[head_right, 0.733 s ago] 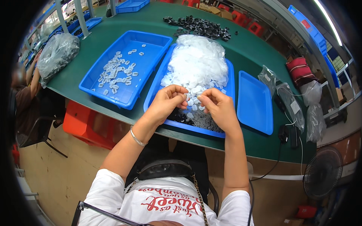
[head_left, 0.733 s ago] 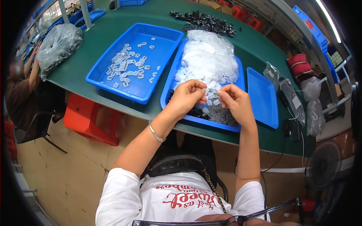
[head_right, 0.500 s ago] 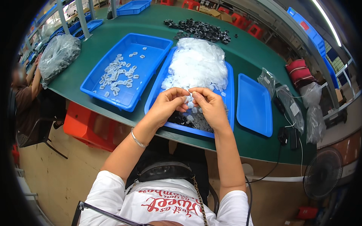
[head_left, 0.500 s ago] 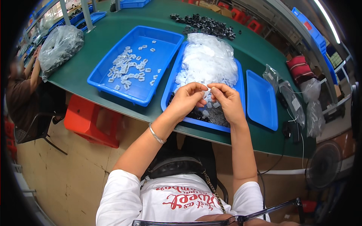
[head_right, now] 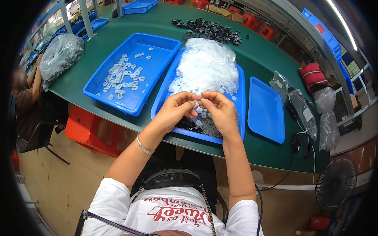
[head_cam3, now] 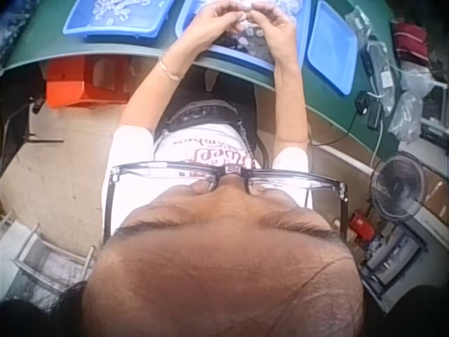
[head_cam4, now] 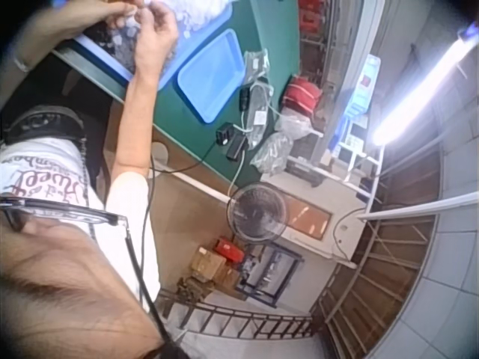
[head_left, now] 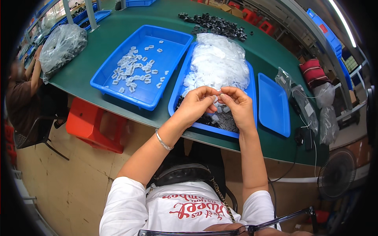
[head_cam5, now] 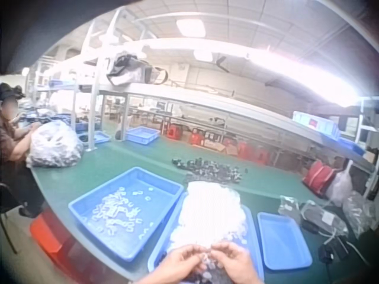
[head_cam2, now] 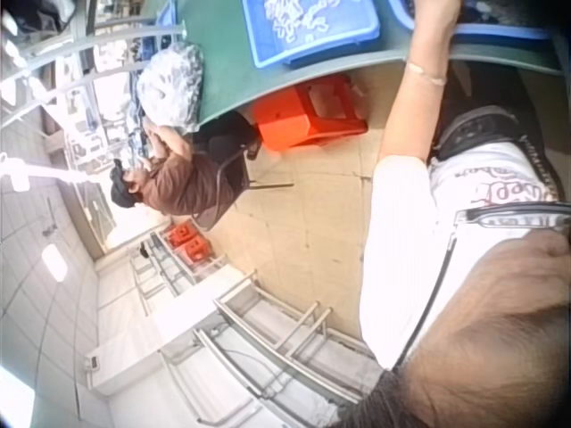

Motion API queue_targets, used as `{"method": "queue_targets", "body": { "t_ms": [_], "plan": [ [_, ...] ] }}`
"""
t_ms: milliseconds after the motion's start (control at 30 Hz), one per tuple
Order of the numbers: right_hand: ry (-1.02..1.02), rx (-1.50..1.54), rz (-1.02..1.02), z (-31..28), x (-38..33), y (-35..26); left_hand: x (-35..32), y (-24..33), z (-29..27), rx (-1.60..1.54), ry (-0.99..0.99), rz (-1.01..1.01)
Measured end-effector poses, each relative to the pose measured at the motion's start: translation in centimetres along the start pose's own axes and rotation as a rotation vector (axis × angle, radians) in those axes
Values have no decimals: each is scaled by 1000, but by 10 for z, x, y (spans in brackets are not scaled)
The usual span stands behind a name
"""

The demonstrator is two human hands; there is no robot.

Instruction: The person assembles small plastic components by hand, picking small clips and white plastic pieces from the trays on the table and fitting them together.

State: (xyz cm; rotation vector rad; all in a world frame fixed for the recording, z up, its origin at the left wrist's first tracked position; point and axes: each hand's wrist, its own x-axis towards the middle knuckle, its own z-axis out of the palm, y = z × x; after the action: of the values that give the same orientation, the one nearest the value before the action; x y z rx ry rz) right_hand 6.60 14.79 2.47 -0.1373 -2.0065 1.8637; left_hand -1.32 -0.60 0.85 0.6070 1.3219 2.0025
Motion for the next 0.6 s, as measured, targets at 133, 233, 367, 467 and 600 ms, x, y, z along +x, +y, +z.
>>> {"method": "queue_targets", "body": {
  "t_ms": [133,233,367,467,600],
  "plan": [
    [15,-19,19,2,0,-2,0,0,-1,25,-3,-11],
    [14,-15,23,0,-1,-1,-1,1,0,27,-9,-10],
    [19,31,49,-4,-1,-1,-1,0,1,16,10,11],
    [-11,19,73,-5,-3,-2,0,-3,-2,18,33,30],
    [-53,-20,72,-4,-5,-4,0,-3,0,5,48,59]
  ]
}}
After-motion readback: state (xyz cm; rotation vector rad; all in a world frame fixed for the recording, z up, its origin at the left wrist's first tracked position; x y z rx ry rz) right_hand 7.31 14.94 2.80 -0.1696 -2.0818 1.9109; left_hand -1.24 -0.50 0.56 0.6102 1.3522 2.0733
